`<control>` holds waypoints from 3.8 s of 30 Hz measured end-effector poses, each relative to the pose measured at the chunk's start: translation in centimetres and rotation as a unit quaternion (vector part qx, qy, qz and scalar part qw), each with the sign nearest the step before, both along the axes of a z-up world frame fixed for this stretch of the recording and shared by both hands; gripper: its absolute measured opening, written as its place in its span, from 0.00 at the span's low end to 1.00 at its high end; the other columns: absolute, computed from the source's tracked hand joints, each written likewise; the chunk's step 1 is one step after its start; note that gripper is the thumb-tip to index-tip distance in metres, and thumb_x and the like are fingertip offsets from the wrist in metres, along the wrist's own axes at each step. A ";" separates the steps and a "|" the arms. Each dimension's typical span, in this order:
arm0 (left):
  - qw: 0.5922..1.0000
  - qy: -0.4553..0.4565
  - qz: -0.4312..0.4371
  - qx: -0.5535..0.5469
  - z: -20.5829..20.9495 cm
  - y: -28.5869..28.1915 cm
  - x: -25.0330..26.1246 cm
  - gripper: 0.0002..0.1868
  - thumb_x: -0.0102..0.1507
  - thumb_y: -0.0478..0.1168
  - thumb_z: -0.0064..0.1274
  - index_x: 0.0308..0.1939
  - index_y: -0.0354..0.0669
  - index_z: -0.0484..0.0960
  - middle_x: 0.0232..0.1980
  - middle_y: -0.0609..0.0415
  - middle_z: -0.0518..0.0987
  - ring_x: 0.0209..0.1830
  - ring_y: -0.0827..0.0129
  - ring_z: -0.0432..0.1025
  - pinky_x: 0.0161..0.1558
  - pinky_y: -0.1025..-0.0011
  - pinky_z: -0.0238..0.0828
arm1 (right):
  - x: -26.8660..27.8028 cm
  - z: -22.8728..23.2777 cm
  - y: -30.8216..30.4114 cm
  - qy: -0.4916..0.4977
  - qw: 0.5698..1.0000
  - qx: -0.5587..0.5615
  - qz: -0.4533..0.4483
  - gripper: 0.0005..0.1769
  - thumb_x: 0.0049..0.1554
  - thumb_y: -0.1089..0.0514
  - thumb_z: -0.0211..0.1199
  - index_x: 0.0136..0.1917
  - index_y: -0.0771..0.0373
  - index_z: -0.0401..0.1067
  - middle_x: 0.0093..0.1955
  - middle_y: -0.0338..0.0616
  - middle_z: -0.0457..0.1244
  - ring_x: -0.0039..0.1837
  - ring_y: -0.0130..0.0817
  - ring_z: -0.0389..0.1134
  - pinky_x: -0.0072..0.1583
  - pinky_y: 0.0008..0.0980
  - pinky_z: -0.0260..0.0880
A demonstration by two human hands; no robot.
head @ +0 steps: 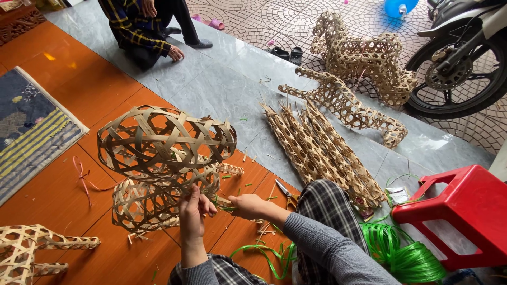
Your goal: Tying green plastic strips to a bamboo giraffe frame to secure the structure
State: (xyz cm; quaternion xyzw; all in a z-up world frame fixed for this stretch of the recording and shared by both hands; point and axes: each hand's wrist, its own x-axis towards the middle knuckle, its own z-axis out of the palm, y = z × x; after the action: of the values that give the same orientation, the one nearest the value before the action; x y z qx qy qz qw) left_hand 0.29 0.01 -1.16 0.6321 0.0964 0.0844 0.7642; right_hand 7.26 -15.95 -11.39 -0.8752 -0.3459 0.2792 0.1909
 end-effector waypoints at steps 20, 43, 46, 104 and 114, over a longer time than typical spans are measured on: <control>0.994 0.041 0.100 0.001 -0.3 -1.7 0.5 0.33 0.70 0.53 0.35 0.14 0.38 0.72 0.11 0.50 0.70 0.11 0.62 0.71 0.16 0.73 0.65 | -0.1 0.4 -0.1 0.007 1.000 0.005 -0.002 0.17 0.59 0.49 0.60 0.52 0.60 0.59 0.39 0.49 0.65 0.39 0.46 0.66 0.38 0.45 0.65; 0.996 0.056 0.070 0.024 0.5 -1.5 0.2 0.39 0.69 0.58 0.31 0.15 0.33 0.77 0.14 0.43 0.76 0.12 0.63 0.71 0.18 0.75 0.66 | -0.1 -1.3 0.1 -0.009 1.000 0.010 -0.006 0.17 0.58 0.48 0.58 0.50 0.60 0.55 0.40 0.53 0.65 0.42 0.55 0.67 0.40 0.52 0.64; 0.995 0.055 0.053 0.072 1.4 -1.4 -0.4 0.38 0.66 0.60 0.35 0.18 0.31 0.79 0.16 0.43 0.78 0.14 0.62 0.75 0.17 0.75 0.67 | -0.1 -0.7 0.2 0.005 1.000 0.006 -0.010 0.17 0.59 0.48 0.57 0.50 0.60 0.55 0.40 0.53 0.65 0.41 0.55 0.67 0.39 0.52 0.64; 0.973 0.111 0.087 0.181 5.3 -0.2 -0.1 0.20 0.71 0.51 0.35 0.36 0.37 0.58 0.21 0.40 0.77 0.10 0.60 0.68 0.12 0.71 0.60 | 0.4 -0.1 0.0 0.050 0.999 0.005 -0.011 0.18 0.56 0.47 0.57 0.55 0.55 0.59 0.43 0.52 0.65 0.44 0.53 0.66 0.42 0.49 0.63; 0.959 0.143 0.082 0.230 6.9 -0.7 -0.8 0.20 0.68 0.50 0.39 0.45 0.32 0.66 0.24 0.41 0.82 0.07 0.63 0.67 0.11 0.72 0.62 | -0.3 0.8 -0.4 0.039 0.999 -0.013 -0.012 0.16 0.59 0.46 0.51 0.55 0.55 0.59 0.41 0.49 0.64 0.41 0.49 0.65 0.42 0.47 0.63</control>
State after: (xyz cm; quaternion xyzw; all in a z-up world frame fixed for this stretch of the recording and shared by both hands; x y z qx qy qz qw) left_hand -0.46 -0.67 5.72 0.7863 0.2340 0.0753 0.5668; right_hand 7.00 -16.37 -10.57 -0.8701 -0.3246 0.3149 0.1962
